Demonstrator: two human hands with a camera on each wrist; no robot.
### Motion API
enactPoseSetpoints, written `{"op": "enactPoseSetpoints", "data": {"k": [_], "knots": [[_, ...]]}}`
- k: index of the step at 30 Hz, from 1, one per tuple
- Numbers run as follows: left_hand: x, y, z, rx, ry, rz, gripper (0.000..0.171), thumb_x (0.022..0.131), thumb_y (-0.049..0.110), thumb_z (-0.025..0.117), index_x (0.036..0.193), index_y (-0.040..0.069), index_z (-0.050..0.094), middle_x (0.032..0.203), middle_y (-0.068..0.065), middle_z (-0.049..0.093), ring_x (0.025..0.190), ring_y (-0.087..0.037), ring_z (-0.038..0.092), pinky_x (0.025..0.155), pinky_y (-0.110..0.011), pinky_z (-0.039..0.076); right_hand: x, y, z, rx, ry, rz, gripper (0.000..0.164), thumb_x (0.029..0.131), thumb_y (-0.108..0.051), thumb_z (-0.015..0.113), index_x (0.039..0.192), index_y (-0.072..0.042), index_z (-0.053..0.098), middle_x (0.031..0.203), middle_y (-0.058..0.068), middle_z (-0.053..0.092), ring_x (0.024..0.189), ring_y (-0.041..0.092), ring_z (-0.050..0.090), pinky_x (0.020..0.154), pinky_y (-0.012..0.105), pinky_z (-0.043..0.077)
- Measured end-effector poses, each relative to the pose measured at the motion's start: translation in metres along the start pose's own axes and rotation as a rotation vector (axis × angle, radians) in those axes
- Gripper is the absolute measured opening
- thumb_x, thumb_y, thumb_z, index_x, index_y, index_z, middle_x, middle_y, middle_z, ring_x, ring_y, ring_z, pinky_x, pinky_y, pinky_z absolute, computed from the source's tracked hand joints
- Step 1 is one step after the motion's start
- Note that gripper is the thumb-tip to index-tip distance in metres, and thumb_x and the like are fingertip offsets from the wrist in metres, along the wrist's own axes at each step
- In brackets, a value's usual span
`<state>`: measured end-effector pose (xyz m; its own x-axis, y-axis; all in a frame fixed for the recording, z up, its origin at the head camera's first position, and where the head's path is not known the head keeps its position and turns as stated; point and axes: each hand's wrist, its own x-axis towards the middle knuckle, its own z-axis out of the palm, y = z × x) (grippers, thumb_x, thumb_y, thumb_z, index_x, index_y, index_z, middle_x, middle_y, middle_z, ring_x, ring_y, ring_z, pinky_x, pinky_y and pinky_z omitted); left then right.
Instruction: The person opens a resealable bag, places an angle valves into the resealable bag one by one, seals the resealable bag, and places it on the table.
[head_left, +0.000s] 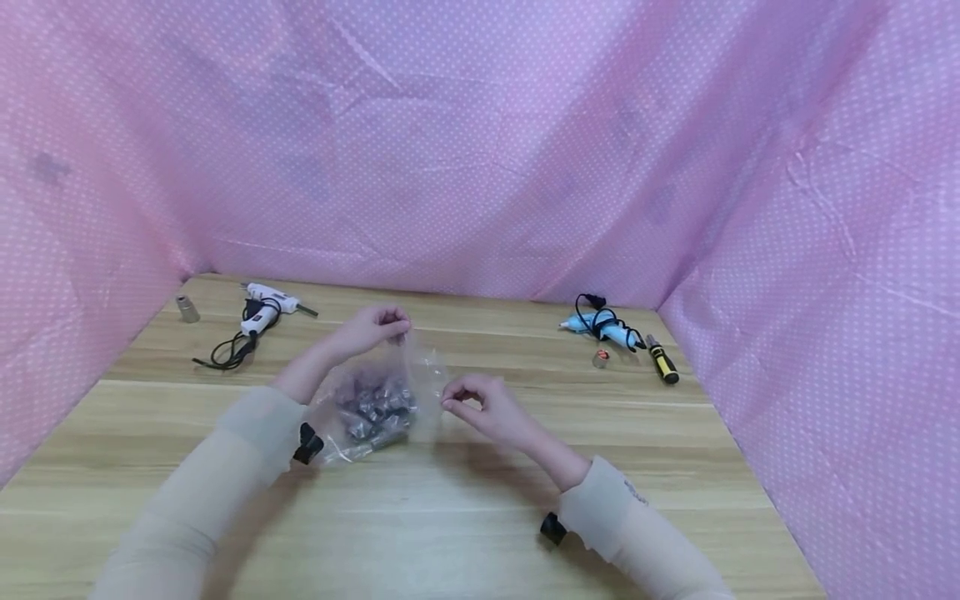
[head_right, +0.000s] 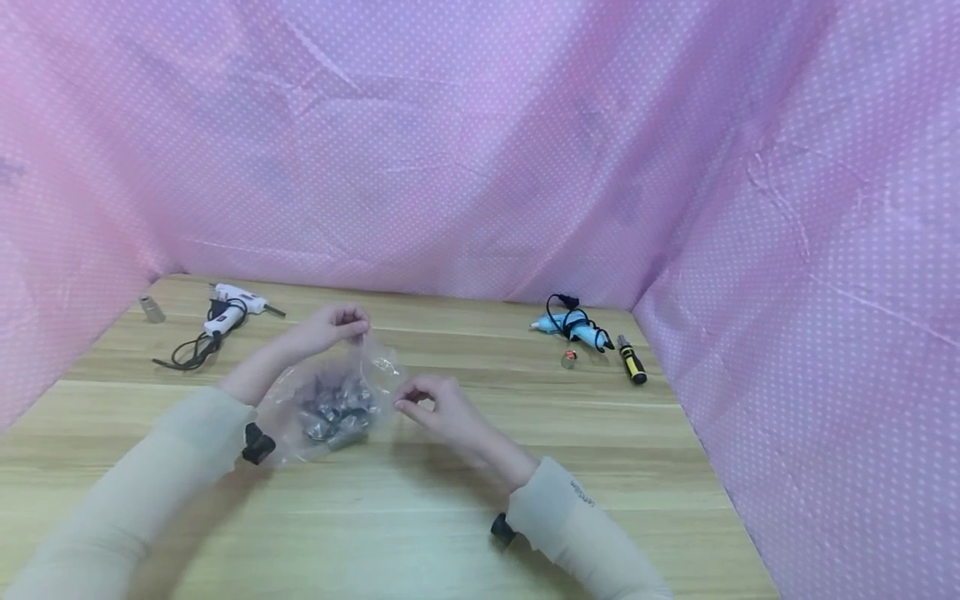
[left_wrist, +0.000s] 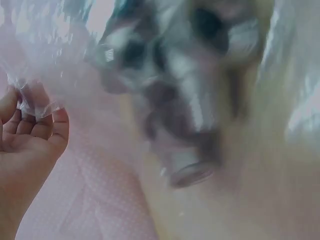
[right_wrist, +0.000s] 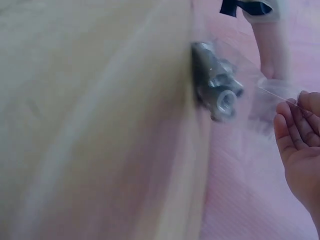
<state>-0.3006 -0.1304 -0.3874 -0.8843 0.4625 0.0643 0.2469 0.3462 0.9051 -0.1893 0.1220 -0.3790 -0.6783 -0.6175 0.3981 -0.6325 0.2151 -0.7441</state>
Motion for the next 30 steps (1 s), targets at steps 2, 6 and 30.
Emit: {"op": "enactPoseSetpoints", "data": {"k": [2,6,30], "knots": [[-0.003,0.008,-0.006,-0.021,0.056,0.001,0.023,0.096,0.012,0.052,0.101,-0.010,0.056,0.081,-0.005,0.061,0.075,-0.012,0.060,0.081,-0.040,0.054,0.002,-0.010,-0.010,-0.022,0.019,-0.028,0.004,0.084,0.008,0.061,0.088,0.009,0.064,0.085,0.019,0.066,0.081,0.022,0.063,0.077,0.030,0.056],[-0.013,0.031,-0.016,-0.031,0.173,0.057,0.023,0.095,0.012,0.055,0.101,-0.010,0.056,0.078,0.000,0.063,0.071,-0.006,0.061,0.070,-0.024,0.055,0.005,-0.023,-0.032,-0.068,0.050,-0.039,0.004,0.085,0.007,0.060,0.089,0.009,0.063,0.085,0.019,0.066,0.081,0.022,0.062,0.077,0.029,0.055],[-0.054,0.104,0.031,0.176,0.482,0.438,0.004,0.085,0.008,0.067,0.084,0.004,0.067,0.075,-0.004,0.069,0.064,-0.011,0.063,0.060,-0.021,0.054,0.011,-0.008,-0.138,-0.041,0.176,-0.165,0.004,0.087,0.010,0.055,0.090,0.010,0.058,0.094,0.017,0.062,0.091,0.011,0.060,0.076,0.019,0.051]]}}
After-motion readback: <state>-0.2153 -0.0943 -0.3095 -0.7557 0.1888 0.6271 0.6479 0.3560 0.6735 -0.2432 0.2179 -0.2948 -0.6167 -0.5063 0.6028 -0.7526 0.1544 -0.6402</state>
